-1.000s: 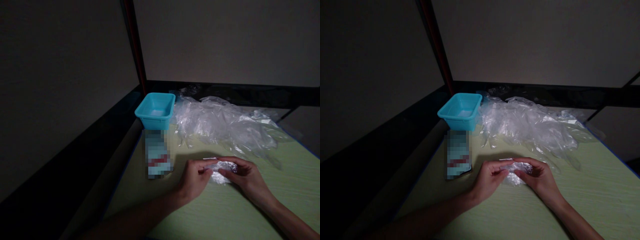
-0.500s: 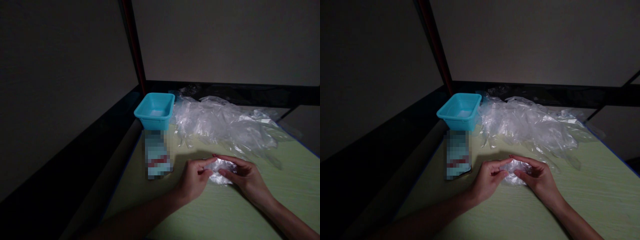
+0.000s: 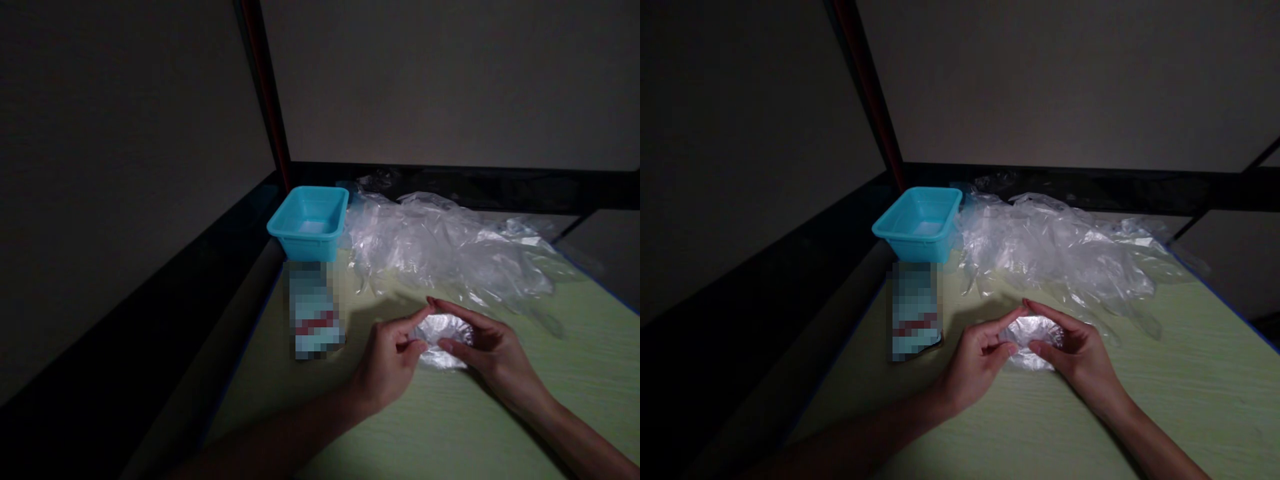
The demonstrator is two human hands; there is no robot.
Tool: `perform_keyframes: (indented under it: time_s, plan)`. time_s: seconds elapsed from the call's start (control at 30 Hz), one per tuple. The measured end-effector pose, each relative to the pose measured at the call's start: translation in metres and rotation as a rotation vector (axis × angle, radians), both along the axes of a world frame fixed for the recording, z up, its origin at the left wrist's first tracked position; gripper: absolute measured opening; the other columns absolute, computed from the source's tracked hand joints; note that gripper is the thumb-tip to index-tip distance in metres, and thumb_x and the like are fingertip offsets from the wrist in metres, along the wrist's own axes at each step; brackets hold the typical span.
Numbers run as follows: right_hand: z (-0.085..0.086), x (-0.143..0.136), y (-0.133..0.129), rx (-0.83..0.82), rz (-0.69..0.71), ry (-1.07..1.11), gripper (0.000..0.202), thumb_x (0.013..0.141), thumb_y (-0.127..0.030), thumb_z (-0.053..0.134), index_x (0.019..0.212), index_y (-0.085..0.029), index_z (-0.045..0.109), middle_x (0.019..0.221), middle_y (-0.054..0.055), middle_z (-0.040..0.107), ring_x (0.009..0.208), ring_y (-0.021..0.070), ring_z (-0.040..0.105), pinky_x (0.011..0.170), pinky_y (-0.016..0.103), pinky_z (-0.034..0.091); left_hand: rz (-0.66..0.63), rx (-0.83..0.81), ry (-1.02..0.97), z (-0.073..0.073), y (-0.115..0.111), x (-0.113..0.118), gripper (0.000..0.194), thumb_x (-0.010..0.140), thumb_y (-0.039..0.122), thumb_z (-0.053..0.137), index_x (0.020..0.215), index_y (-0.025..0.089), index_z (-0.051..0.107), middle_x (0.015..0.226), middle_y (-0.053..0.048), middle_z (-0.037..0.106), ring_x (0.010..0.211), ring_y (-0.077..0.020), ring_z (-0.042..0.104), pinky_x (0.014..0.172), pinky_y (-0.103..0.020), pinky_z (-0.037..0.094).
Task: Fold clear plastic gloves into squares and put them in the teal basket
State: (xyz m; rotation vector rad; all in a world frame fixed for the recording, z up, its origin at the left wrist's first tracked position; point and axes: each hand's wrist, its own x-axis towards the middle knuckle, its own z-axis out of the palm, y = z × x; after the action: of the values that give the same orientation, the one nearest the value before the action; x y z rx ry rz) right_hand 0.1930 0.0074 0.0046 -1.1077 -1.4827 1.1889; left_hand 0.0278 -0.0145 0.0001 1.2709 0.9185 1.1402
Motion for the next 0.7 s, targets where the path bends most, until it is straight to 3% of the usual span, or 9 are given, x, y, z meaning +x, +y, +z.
perform_keyframes:
  time_s: [0.33, 0.5, 0.7]
  plan:
    - [0.0046, -0.0025, -0.0006, 0.02, -0.015, 0.018, 0.041, 0.063, -0.022, 0.075, 0.103, -0.029, 0.069, 0.111, 0.004, 0.066, 0.102, 0.0246, 0.061, 0.089, 0.036, 0.049, 0.029, 0.009, -0.01, 0.0023, 0.001, -0.0019, 0.055, 0.077, 0.005, 0.054, 0.13, 0.018, 0.047, 0.117, -0.008, 0.063, 0.068, -0.0095, 0.058, 0.062, -0.02, 0.047]
    - [0.0027, -0.0007, -0.0018, -0.016, -0.06, -0.058, 0.026, 0.062, -0.025, 0.075, 0.088, -0.029, 0.074, 0.091, 0.003, 0.072, 0.084, 0.0231, 0.067, 0.075, 0.032, 0.054, 0.033, 0.027, -0.041, 0.0022, 0.0009, -0.0018, 0.057, 0.075, 0.004, 0.053, 0.13, 0.017, 0.047, 0.13, -0.009, 0.053, 0.068, -0.0079, 0.057, 0.06, -0.018, 0.047]
    - [0.0029, -0.003, -0.0009, -0.045, -0.074, -0.046, 0.024, 0.06, -0.026, 0.075, 0.085, -0.028, 0.074, 0.08, 0.003, 0.073, 0.074, 0.0222, 0.068, 0.066, 0.032, 0.055, 0.029, 0.031, -0.044, 0.0015, 0.0006, -0.0012, 0.057, 0.075, 0.006, 0.053, 0.13, 0.018, 0.046, 0.118, -0.01, 0.061, 0.054, -0.0043, 0.045, 0.045, -0.014, 0.038]
